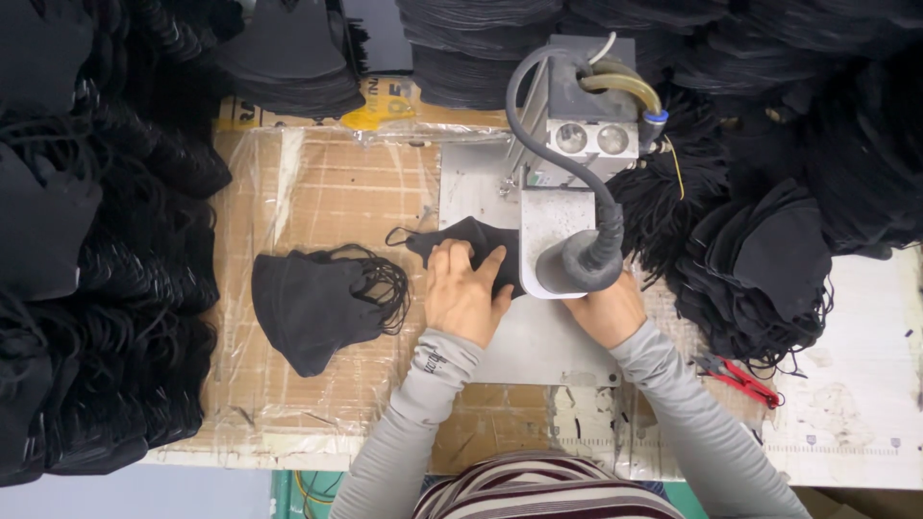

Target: The person is using an industrial heat-sealing machine to seal the edges of fabric face masks.

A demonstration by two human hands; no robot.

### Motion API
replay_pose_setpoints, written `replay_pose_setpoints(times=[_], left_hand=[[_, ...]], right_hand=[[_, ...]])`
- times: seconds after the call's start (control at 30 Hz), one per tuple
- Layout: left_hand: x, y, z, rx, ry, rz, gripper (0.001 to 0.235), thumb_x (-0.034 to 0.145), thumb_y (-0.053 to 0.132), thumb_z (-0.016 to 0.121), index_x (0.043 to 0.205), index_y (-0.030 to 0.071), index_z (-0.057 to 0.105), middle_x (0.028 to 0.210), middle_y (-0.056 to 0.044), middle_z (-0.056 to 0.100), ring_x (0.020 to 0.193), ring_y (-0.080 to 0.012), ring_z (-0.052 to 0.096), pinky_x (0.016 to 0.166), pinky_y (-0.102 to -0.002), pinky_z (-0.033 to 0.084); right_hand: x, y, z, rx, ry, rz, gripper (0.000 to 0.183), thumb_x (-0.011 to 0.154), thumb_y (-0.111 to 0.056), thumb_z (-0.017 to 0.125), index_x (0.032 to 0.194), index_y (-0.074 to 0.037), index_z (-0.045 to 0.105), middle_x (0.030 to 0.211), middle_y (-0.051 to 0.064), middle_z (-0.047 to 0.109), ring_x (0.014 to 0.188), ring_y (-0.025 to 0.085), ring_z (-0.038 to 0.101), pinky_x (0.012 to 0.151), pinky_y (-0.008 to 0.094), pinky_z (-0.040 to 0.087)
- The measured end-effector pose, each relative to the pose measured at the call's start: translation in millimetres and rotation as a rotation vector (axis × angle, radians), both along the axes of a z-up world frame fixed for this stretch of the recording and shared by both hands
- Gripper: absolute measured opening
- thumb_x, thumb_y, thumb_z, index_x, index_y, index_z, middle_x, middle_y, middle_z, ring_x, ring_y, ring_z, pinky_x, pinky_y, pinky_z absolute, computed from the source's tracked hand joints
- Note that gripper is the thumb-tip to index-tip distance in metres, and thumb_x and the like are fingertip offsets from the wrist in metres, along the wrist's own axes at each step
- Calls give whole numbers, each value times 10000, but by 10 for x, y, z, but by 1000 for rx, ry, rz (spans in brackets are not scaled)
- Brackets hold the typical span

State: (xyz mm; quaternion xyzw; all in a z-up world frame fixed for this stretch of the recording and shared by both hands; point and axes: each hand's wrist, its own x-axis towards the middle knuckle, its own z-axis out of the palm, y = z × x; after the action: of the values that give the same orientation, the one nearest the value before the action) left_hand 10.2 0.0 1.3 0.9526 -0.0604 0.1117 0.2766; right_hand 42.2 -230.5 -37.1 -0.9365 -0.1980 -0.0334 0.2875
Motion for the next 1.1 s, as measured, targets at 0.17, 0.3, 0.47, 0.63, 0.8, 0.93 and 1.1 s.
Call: replay_pose_setpoints(times=[0.17, 0.3, 0.47, 0.63, 0.8, 0.93, 1.1], left_hand=[[28, -9, -18, 3, -17, 7, 558, 714, 238, 850, 1243, 121, 715, 1131, -172, 539, 1181, -384, 485, 1133, -553, 352], [24, -23, -72, -9, -6, 15, 573, 704, 244, 852, 1246, 120, 715, 1146, -171, 540, 1190, -380, 489, 1146, -554, 350], [7, -39, -106, 21, -24, 28, 624, 704, 263, 859, 1280, 94, 688, 1199, -191, 530, 1238, -400, 468, 1151, -569, 330], [-312, -19, -11, -99, -7, 54, 541, 795, 142, 778, 1315, 52, 658, 1223, -179, 564, 1174, -390, 544, 1023, -503, 444], [-796, 368, 364, -433, -120, 90, 549, 875, -99, 583, 1385, 94, 647, 1260, -139, 629, 1123, -330, 667, 935, -359, 559], [-875, 866, 320, -472, -103, 361, 508, 918, -75, 626, 1388, 118, 634, 1252, -154, 623, 1014, -303, 676, 834, -344, 551], [-987, 1395, -81, -163, -109, 529, 541, 899, -61, 654, 1424, 58, 605, 1303, -197, 596, 1108, -366, 632, 906, -401, 524]], right_hand=[[39, -18, -76, 1, -25, 22, 237, 792, -130, 752, 1019, -77, 711, 960, 178, 732, 891, 408, 706, 774, 483, 559], [28, 32, -31, -6, 4, -32, 224, 777, -129, 757, 990, -73, 715, 958, 187, 730, 889, 421, 698, 776, 489, 555], [1, 20, -79, 36, -74, 25, 275, 774, -145, 758, 1030, -51, 718, 974, 200, 726, 883, 432, 691, 775, 496, 548], [-220, -218, 461, 64, 36, -43, 230, 822, -141, 779, 1037, -68, 739, 961, 134, 740, 860, 291, 714, 782, 400, 558], [-342, -1235, 911, 205, -48, -321, 229, 972, -125, 806, 1165, -47, 710, 1052, 96, 705, 910, 185, 697, 838, 293, 547], [-192, -1552, 974, -211, -236, -308, 512, 751, -160, 910, 1170, 34, 690, 1067, 188, 657, 929, 297, 671, 813, 372, 550], [-202, -2019, 488, -140, -112, -354, 578, 708, -158, 900, 1209, 37, 686, 1151, 222, 648, 957, 308, 679, 758, 380, 535]])
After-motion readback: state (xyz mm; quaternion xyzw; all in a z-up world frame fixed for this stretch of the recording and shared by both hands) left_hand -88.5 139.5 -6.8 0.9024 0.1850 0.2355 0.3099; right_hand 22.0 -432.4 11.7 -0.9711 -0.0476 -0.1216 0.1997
